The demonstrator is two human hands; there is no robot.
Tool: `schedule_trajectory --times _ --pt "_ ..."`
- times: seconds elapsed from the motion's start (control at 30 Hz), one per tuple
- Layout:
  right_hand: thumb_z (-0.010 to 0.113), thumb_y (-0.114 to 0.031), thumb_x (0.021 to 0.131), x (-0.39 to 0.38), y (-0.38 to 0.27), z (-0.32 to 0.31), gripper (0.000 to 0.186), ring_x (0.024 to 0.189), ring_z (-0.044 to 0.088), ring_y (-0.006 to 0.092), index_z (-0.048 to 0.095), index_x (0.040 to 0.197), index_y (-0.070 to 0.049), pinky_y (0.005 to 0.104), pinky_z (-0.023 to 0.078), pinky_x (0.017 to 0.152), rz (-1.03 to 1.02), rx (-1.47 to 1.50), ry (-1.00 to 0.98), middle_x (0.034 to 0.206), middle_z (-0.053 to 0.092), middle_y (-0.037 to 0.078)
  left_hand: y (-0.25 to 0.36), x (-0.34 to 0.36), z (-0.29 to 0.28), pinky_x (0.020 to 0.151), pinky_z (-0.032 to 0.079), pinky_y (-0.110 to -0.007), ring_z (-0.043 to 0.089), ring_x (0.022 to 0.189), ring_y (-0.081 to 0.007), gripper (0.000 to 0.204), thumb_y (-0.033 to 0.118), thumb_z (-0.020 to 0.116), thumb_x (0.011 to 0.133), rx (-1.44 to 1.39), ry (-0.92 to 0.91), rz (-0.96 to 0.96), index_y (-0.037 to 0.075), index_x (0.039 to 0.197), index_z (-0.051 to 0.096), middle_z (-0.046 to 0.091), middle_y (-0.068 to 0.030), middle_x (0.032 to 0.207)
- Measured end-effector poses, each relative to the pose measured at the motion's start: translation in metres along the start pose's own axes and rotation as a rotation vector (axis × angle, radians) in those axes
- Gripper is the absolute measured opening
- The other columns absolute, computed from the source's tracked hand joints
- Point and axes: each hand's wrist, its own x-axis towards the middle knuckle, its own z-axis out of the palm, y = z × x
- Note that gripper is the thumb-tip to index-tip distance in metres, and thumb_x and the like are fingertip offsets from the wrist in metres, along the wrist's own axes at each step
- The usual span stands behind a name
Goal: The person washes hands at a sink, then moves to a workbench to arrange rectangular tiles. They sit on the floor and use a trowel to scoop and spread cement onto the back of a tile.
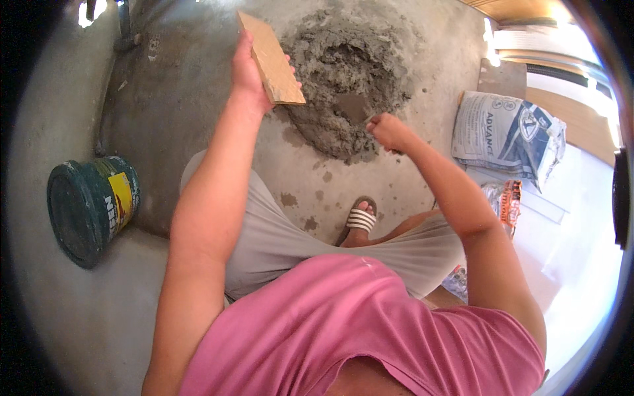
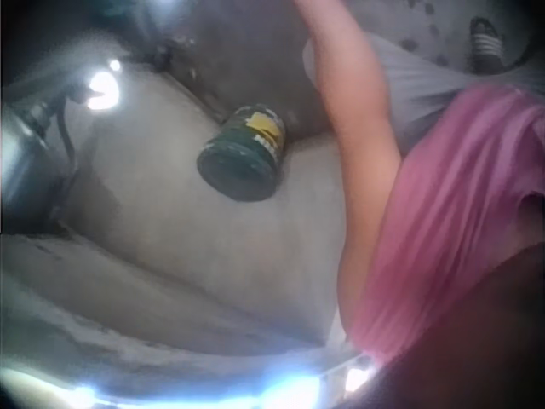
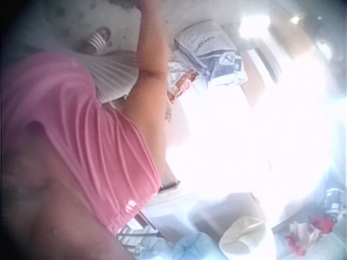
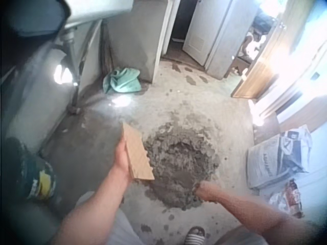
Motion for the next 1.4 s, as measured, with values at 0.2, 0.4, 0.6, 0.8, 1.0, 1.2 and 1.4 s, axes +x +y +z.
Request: schedule_trajectory --times 0.2,0.4,0.6,0.8,1.0,1.2,1.4 --pt "0.051 -0.031 0.091 0.059 0.042 0.021 0.040 0.084 0.070 0.0406 0.069 0.089 0.005 0.0486 0.057 0.078 -0.046 -0.253 0.117 0.090 0.069 0.029 -0.008 0.006 0.007 0.077 0.049 -0.060 0.053 0.095 -0.0327 0.089 0.074 0.038 0.090 0.037 -0.004 -0.044 0.007 0.149 0.031 0.047 -0.0175 0.116" --pt "0.053 -0.028 0.090 0.047 0.043 -0.002 0.036 0.092 0.069 0.0416 0.071 0.093 0.003 0.0487 0.056 0.081 -0.160 -0.380 0.225 0.098 0.069 0.029 -0.003 0.004 0.005 0.075 0.049 -0.060 0.054 0.089 -0.0313 0.087 0.073 0.038 0.090 0.051 0.000 -0.026 0.007 0.146 0.035 0.049 -0.0161 0.110" --pt "0.053 -0.028 0.092 0.026 -0.009 0.010 0.037 0.092 0.069 0.0407 0.070 0.096 0.004 0.0493 0.057 0.080 -0.021 -0.074 0.047 0.101 0.069 0.028 -0.006 0.004 0.010 0.074 0.049 -0.059 0.054 0.088 -0.0308 0.086 0.074 0.039 0.090 0.019 0.018 -0.030 0.007 0.145 0.036 0.049 -0.0156 0.110" --pt "0.055 -0.027 0.092 0.077 0.039 -0.002 0.035 0.096 0.069 0.0402 0.071 0.096 0.003 0.0477 0.056 0.084 -0.055 -0.304 0.175 0.102 0.069 0.028 -0.009 0.000 0.014 0.078 0.048 -0.060 0.051 0.095 -0.0325 0.088 0.074 0.039 0.090 0.038 0.023 -0.056 0.007 0.147 0.034 0.047 -0.0162 0.114" --pt "0.054 -0.032 0.091 0.058 0.033 0.009 0.039 0.102 0.066 0.0438 0.071 0.102 0.002 0.0485 0.053 0.091 -0.097 -0.229 0.242 0.105 0.068 0.028 -0.004 -0.001 0.003 0.079 0.047 -0.061 0.051 0.095 -0.0338 0.088 0.074 0.040 0.089 0.023 0.016 -0.028 0.008 0.147 0.034 0.048 -0.0164 0.115" --pt "0.055 -0.033 0.090 0.076 0.050 0.020 0.040 0.106 0.066 0.0408 0.071 0.101 0.002 0.0478 0.053 0.092 -0.036 -0.300 0.227 0.108 0.069 0.025 -0.010 0.005 0.017 0.076 0.049 -0.060 0.052 0.092 -0.0327 0.087 0.074 0.041 0.089 0.029 0.027 -0.055 0.008 0.146 0.036 0.049 -0.0163 0.112" --pt "0.055 -0.030 0.090 0.054 0.047 0.001 0.037 0.097 0.068 0.0409 0.072 0.094 0.002 0.0485 0.054 0.087 -0.050 -0.337 0.310 0.100 0.071 0.025 -0.010 0.001 0.010 0.074 0.049 -0.060 0.053 0.089 -0.0320 0.087 0.074 0.042 0.088 0.039 -0.020 -0.041 0.009 0.145 0.037 0.050 -0.0158 0.111"
